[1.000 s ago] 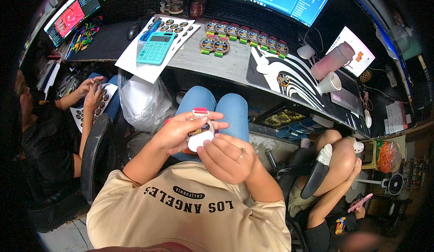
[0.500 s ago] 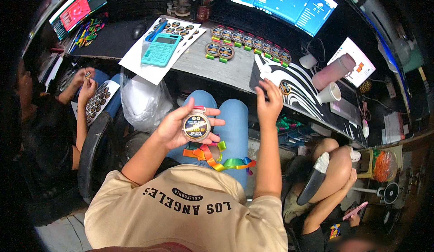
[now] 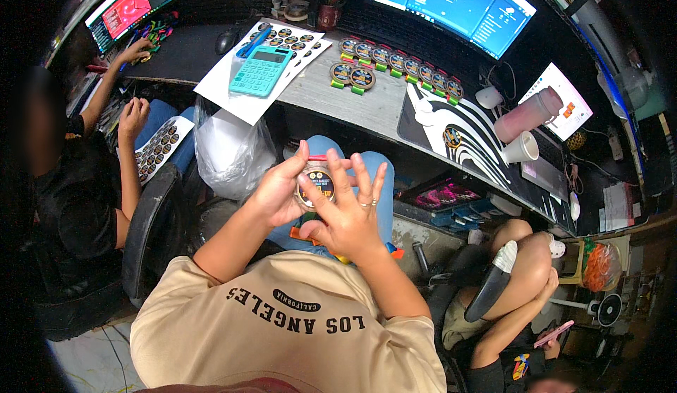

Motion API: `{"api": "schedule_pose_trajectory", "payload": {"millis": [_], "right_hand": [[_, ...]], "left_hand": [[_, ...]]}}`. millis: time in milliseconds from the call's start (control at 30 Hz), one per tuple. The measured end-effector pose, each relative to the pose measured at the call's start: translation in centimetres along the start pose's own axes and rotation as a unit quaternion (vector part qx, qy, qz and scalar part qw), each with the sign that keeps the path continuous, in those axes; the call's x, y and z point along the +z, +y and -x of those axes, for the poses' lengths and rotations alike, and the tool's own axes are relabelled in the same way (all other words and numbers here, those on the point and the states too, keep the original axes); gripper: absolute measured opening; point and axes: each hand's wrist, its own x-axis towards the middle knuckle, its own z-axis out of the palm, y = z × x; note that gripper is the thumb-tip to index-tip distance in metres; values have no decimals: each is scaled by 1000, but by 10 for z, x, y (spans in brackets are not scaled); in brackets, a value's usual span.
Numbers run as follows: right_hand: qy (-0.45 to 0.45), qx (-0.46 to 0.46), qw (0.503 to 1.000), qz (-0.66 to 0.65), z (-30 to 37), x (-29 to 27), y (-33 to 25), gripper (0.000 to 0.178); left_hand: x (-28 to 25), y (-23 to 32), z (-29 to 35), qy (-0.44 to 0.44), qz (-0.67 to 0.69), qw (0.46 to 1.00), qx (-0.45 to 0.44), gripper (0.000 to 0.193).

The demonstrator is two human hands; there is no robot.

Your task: The person assembles medals by attaching circular stickers to the center of rainbow-colored ribbons. They repeatedly pick up a ribbon, apply a sticker, and place the finished medal on the desk.

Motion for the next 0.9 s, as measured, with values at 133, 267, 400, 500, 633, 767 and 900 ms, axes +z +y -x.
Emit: {"api": "schedule_pose_trajectory", "payload": {"millis": [133,267,400,500,633,767,900], "right_hand": [[4,-20,999,25,11,0,-5,56],[25,-3,999,41,13,-11,7,48],[42,27,998,46,6,-17,15,48],[36,46,997,49,-1,-13,11,53],[6,35,999,33,-1,-2,-3,59],[20,-21,998,49,4,-5,-4,56],[30,32,996,71,-1,-21,13,46]], "left_hand": [[-4,5,3,-56,-6,998,26,76],[-9,10,4,-95,-10,995,26,76],[-7,11,4,-98,9,995,8,76],[-3,8,3,-89,-17,996,7,75],[1,2,3,-43,15,999,-13,74],[-7,10,-1,-112,53,992,-10,74],[-14,7,-3,-99,47,994,12,73]]}}
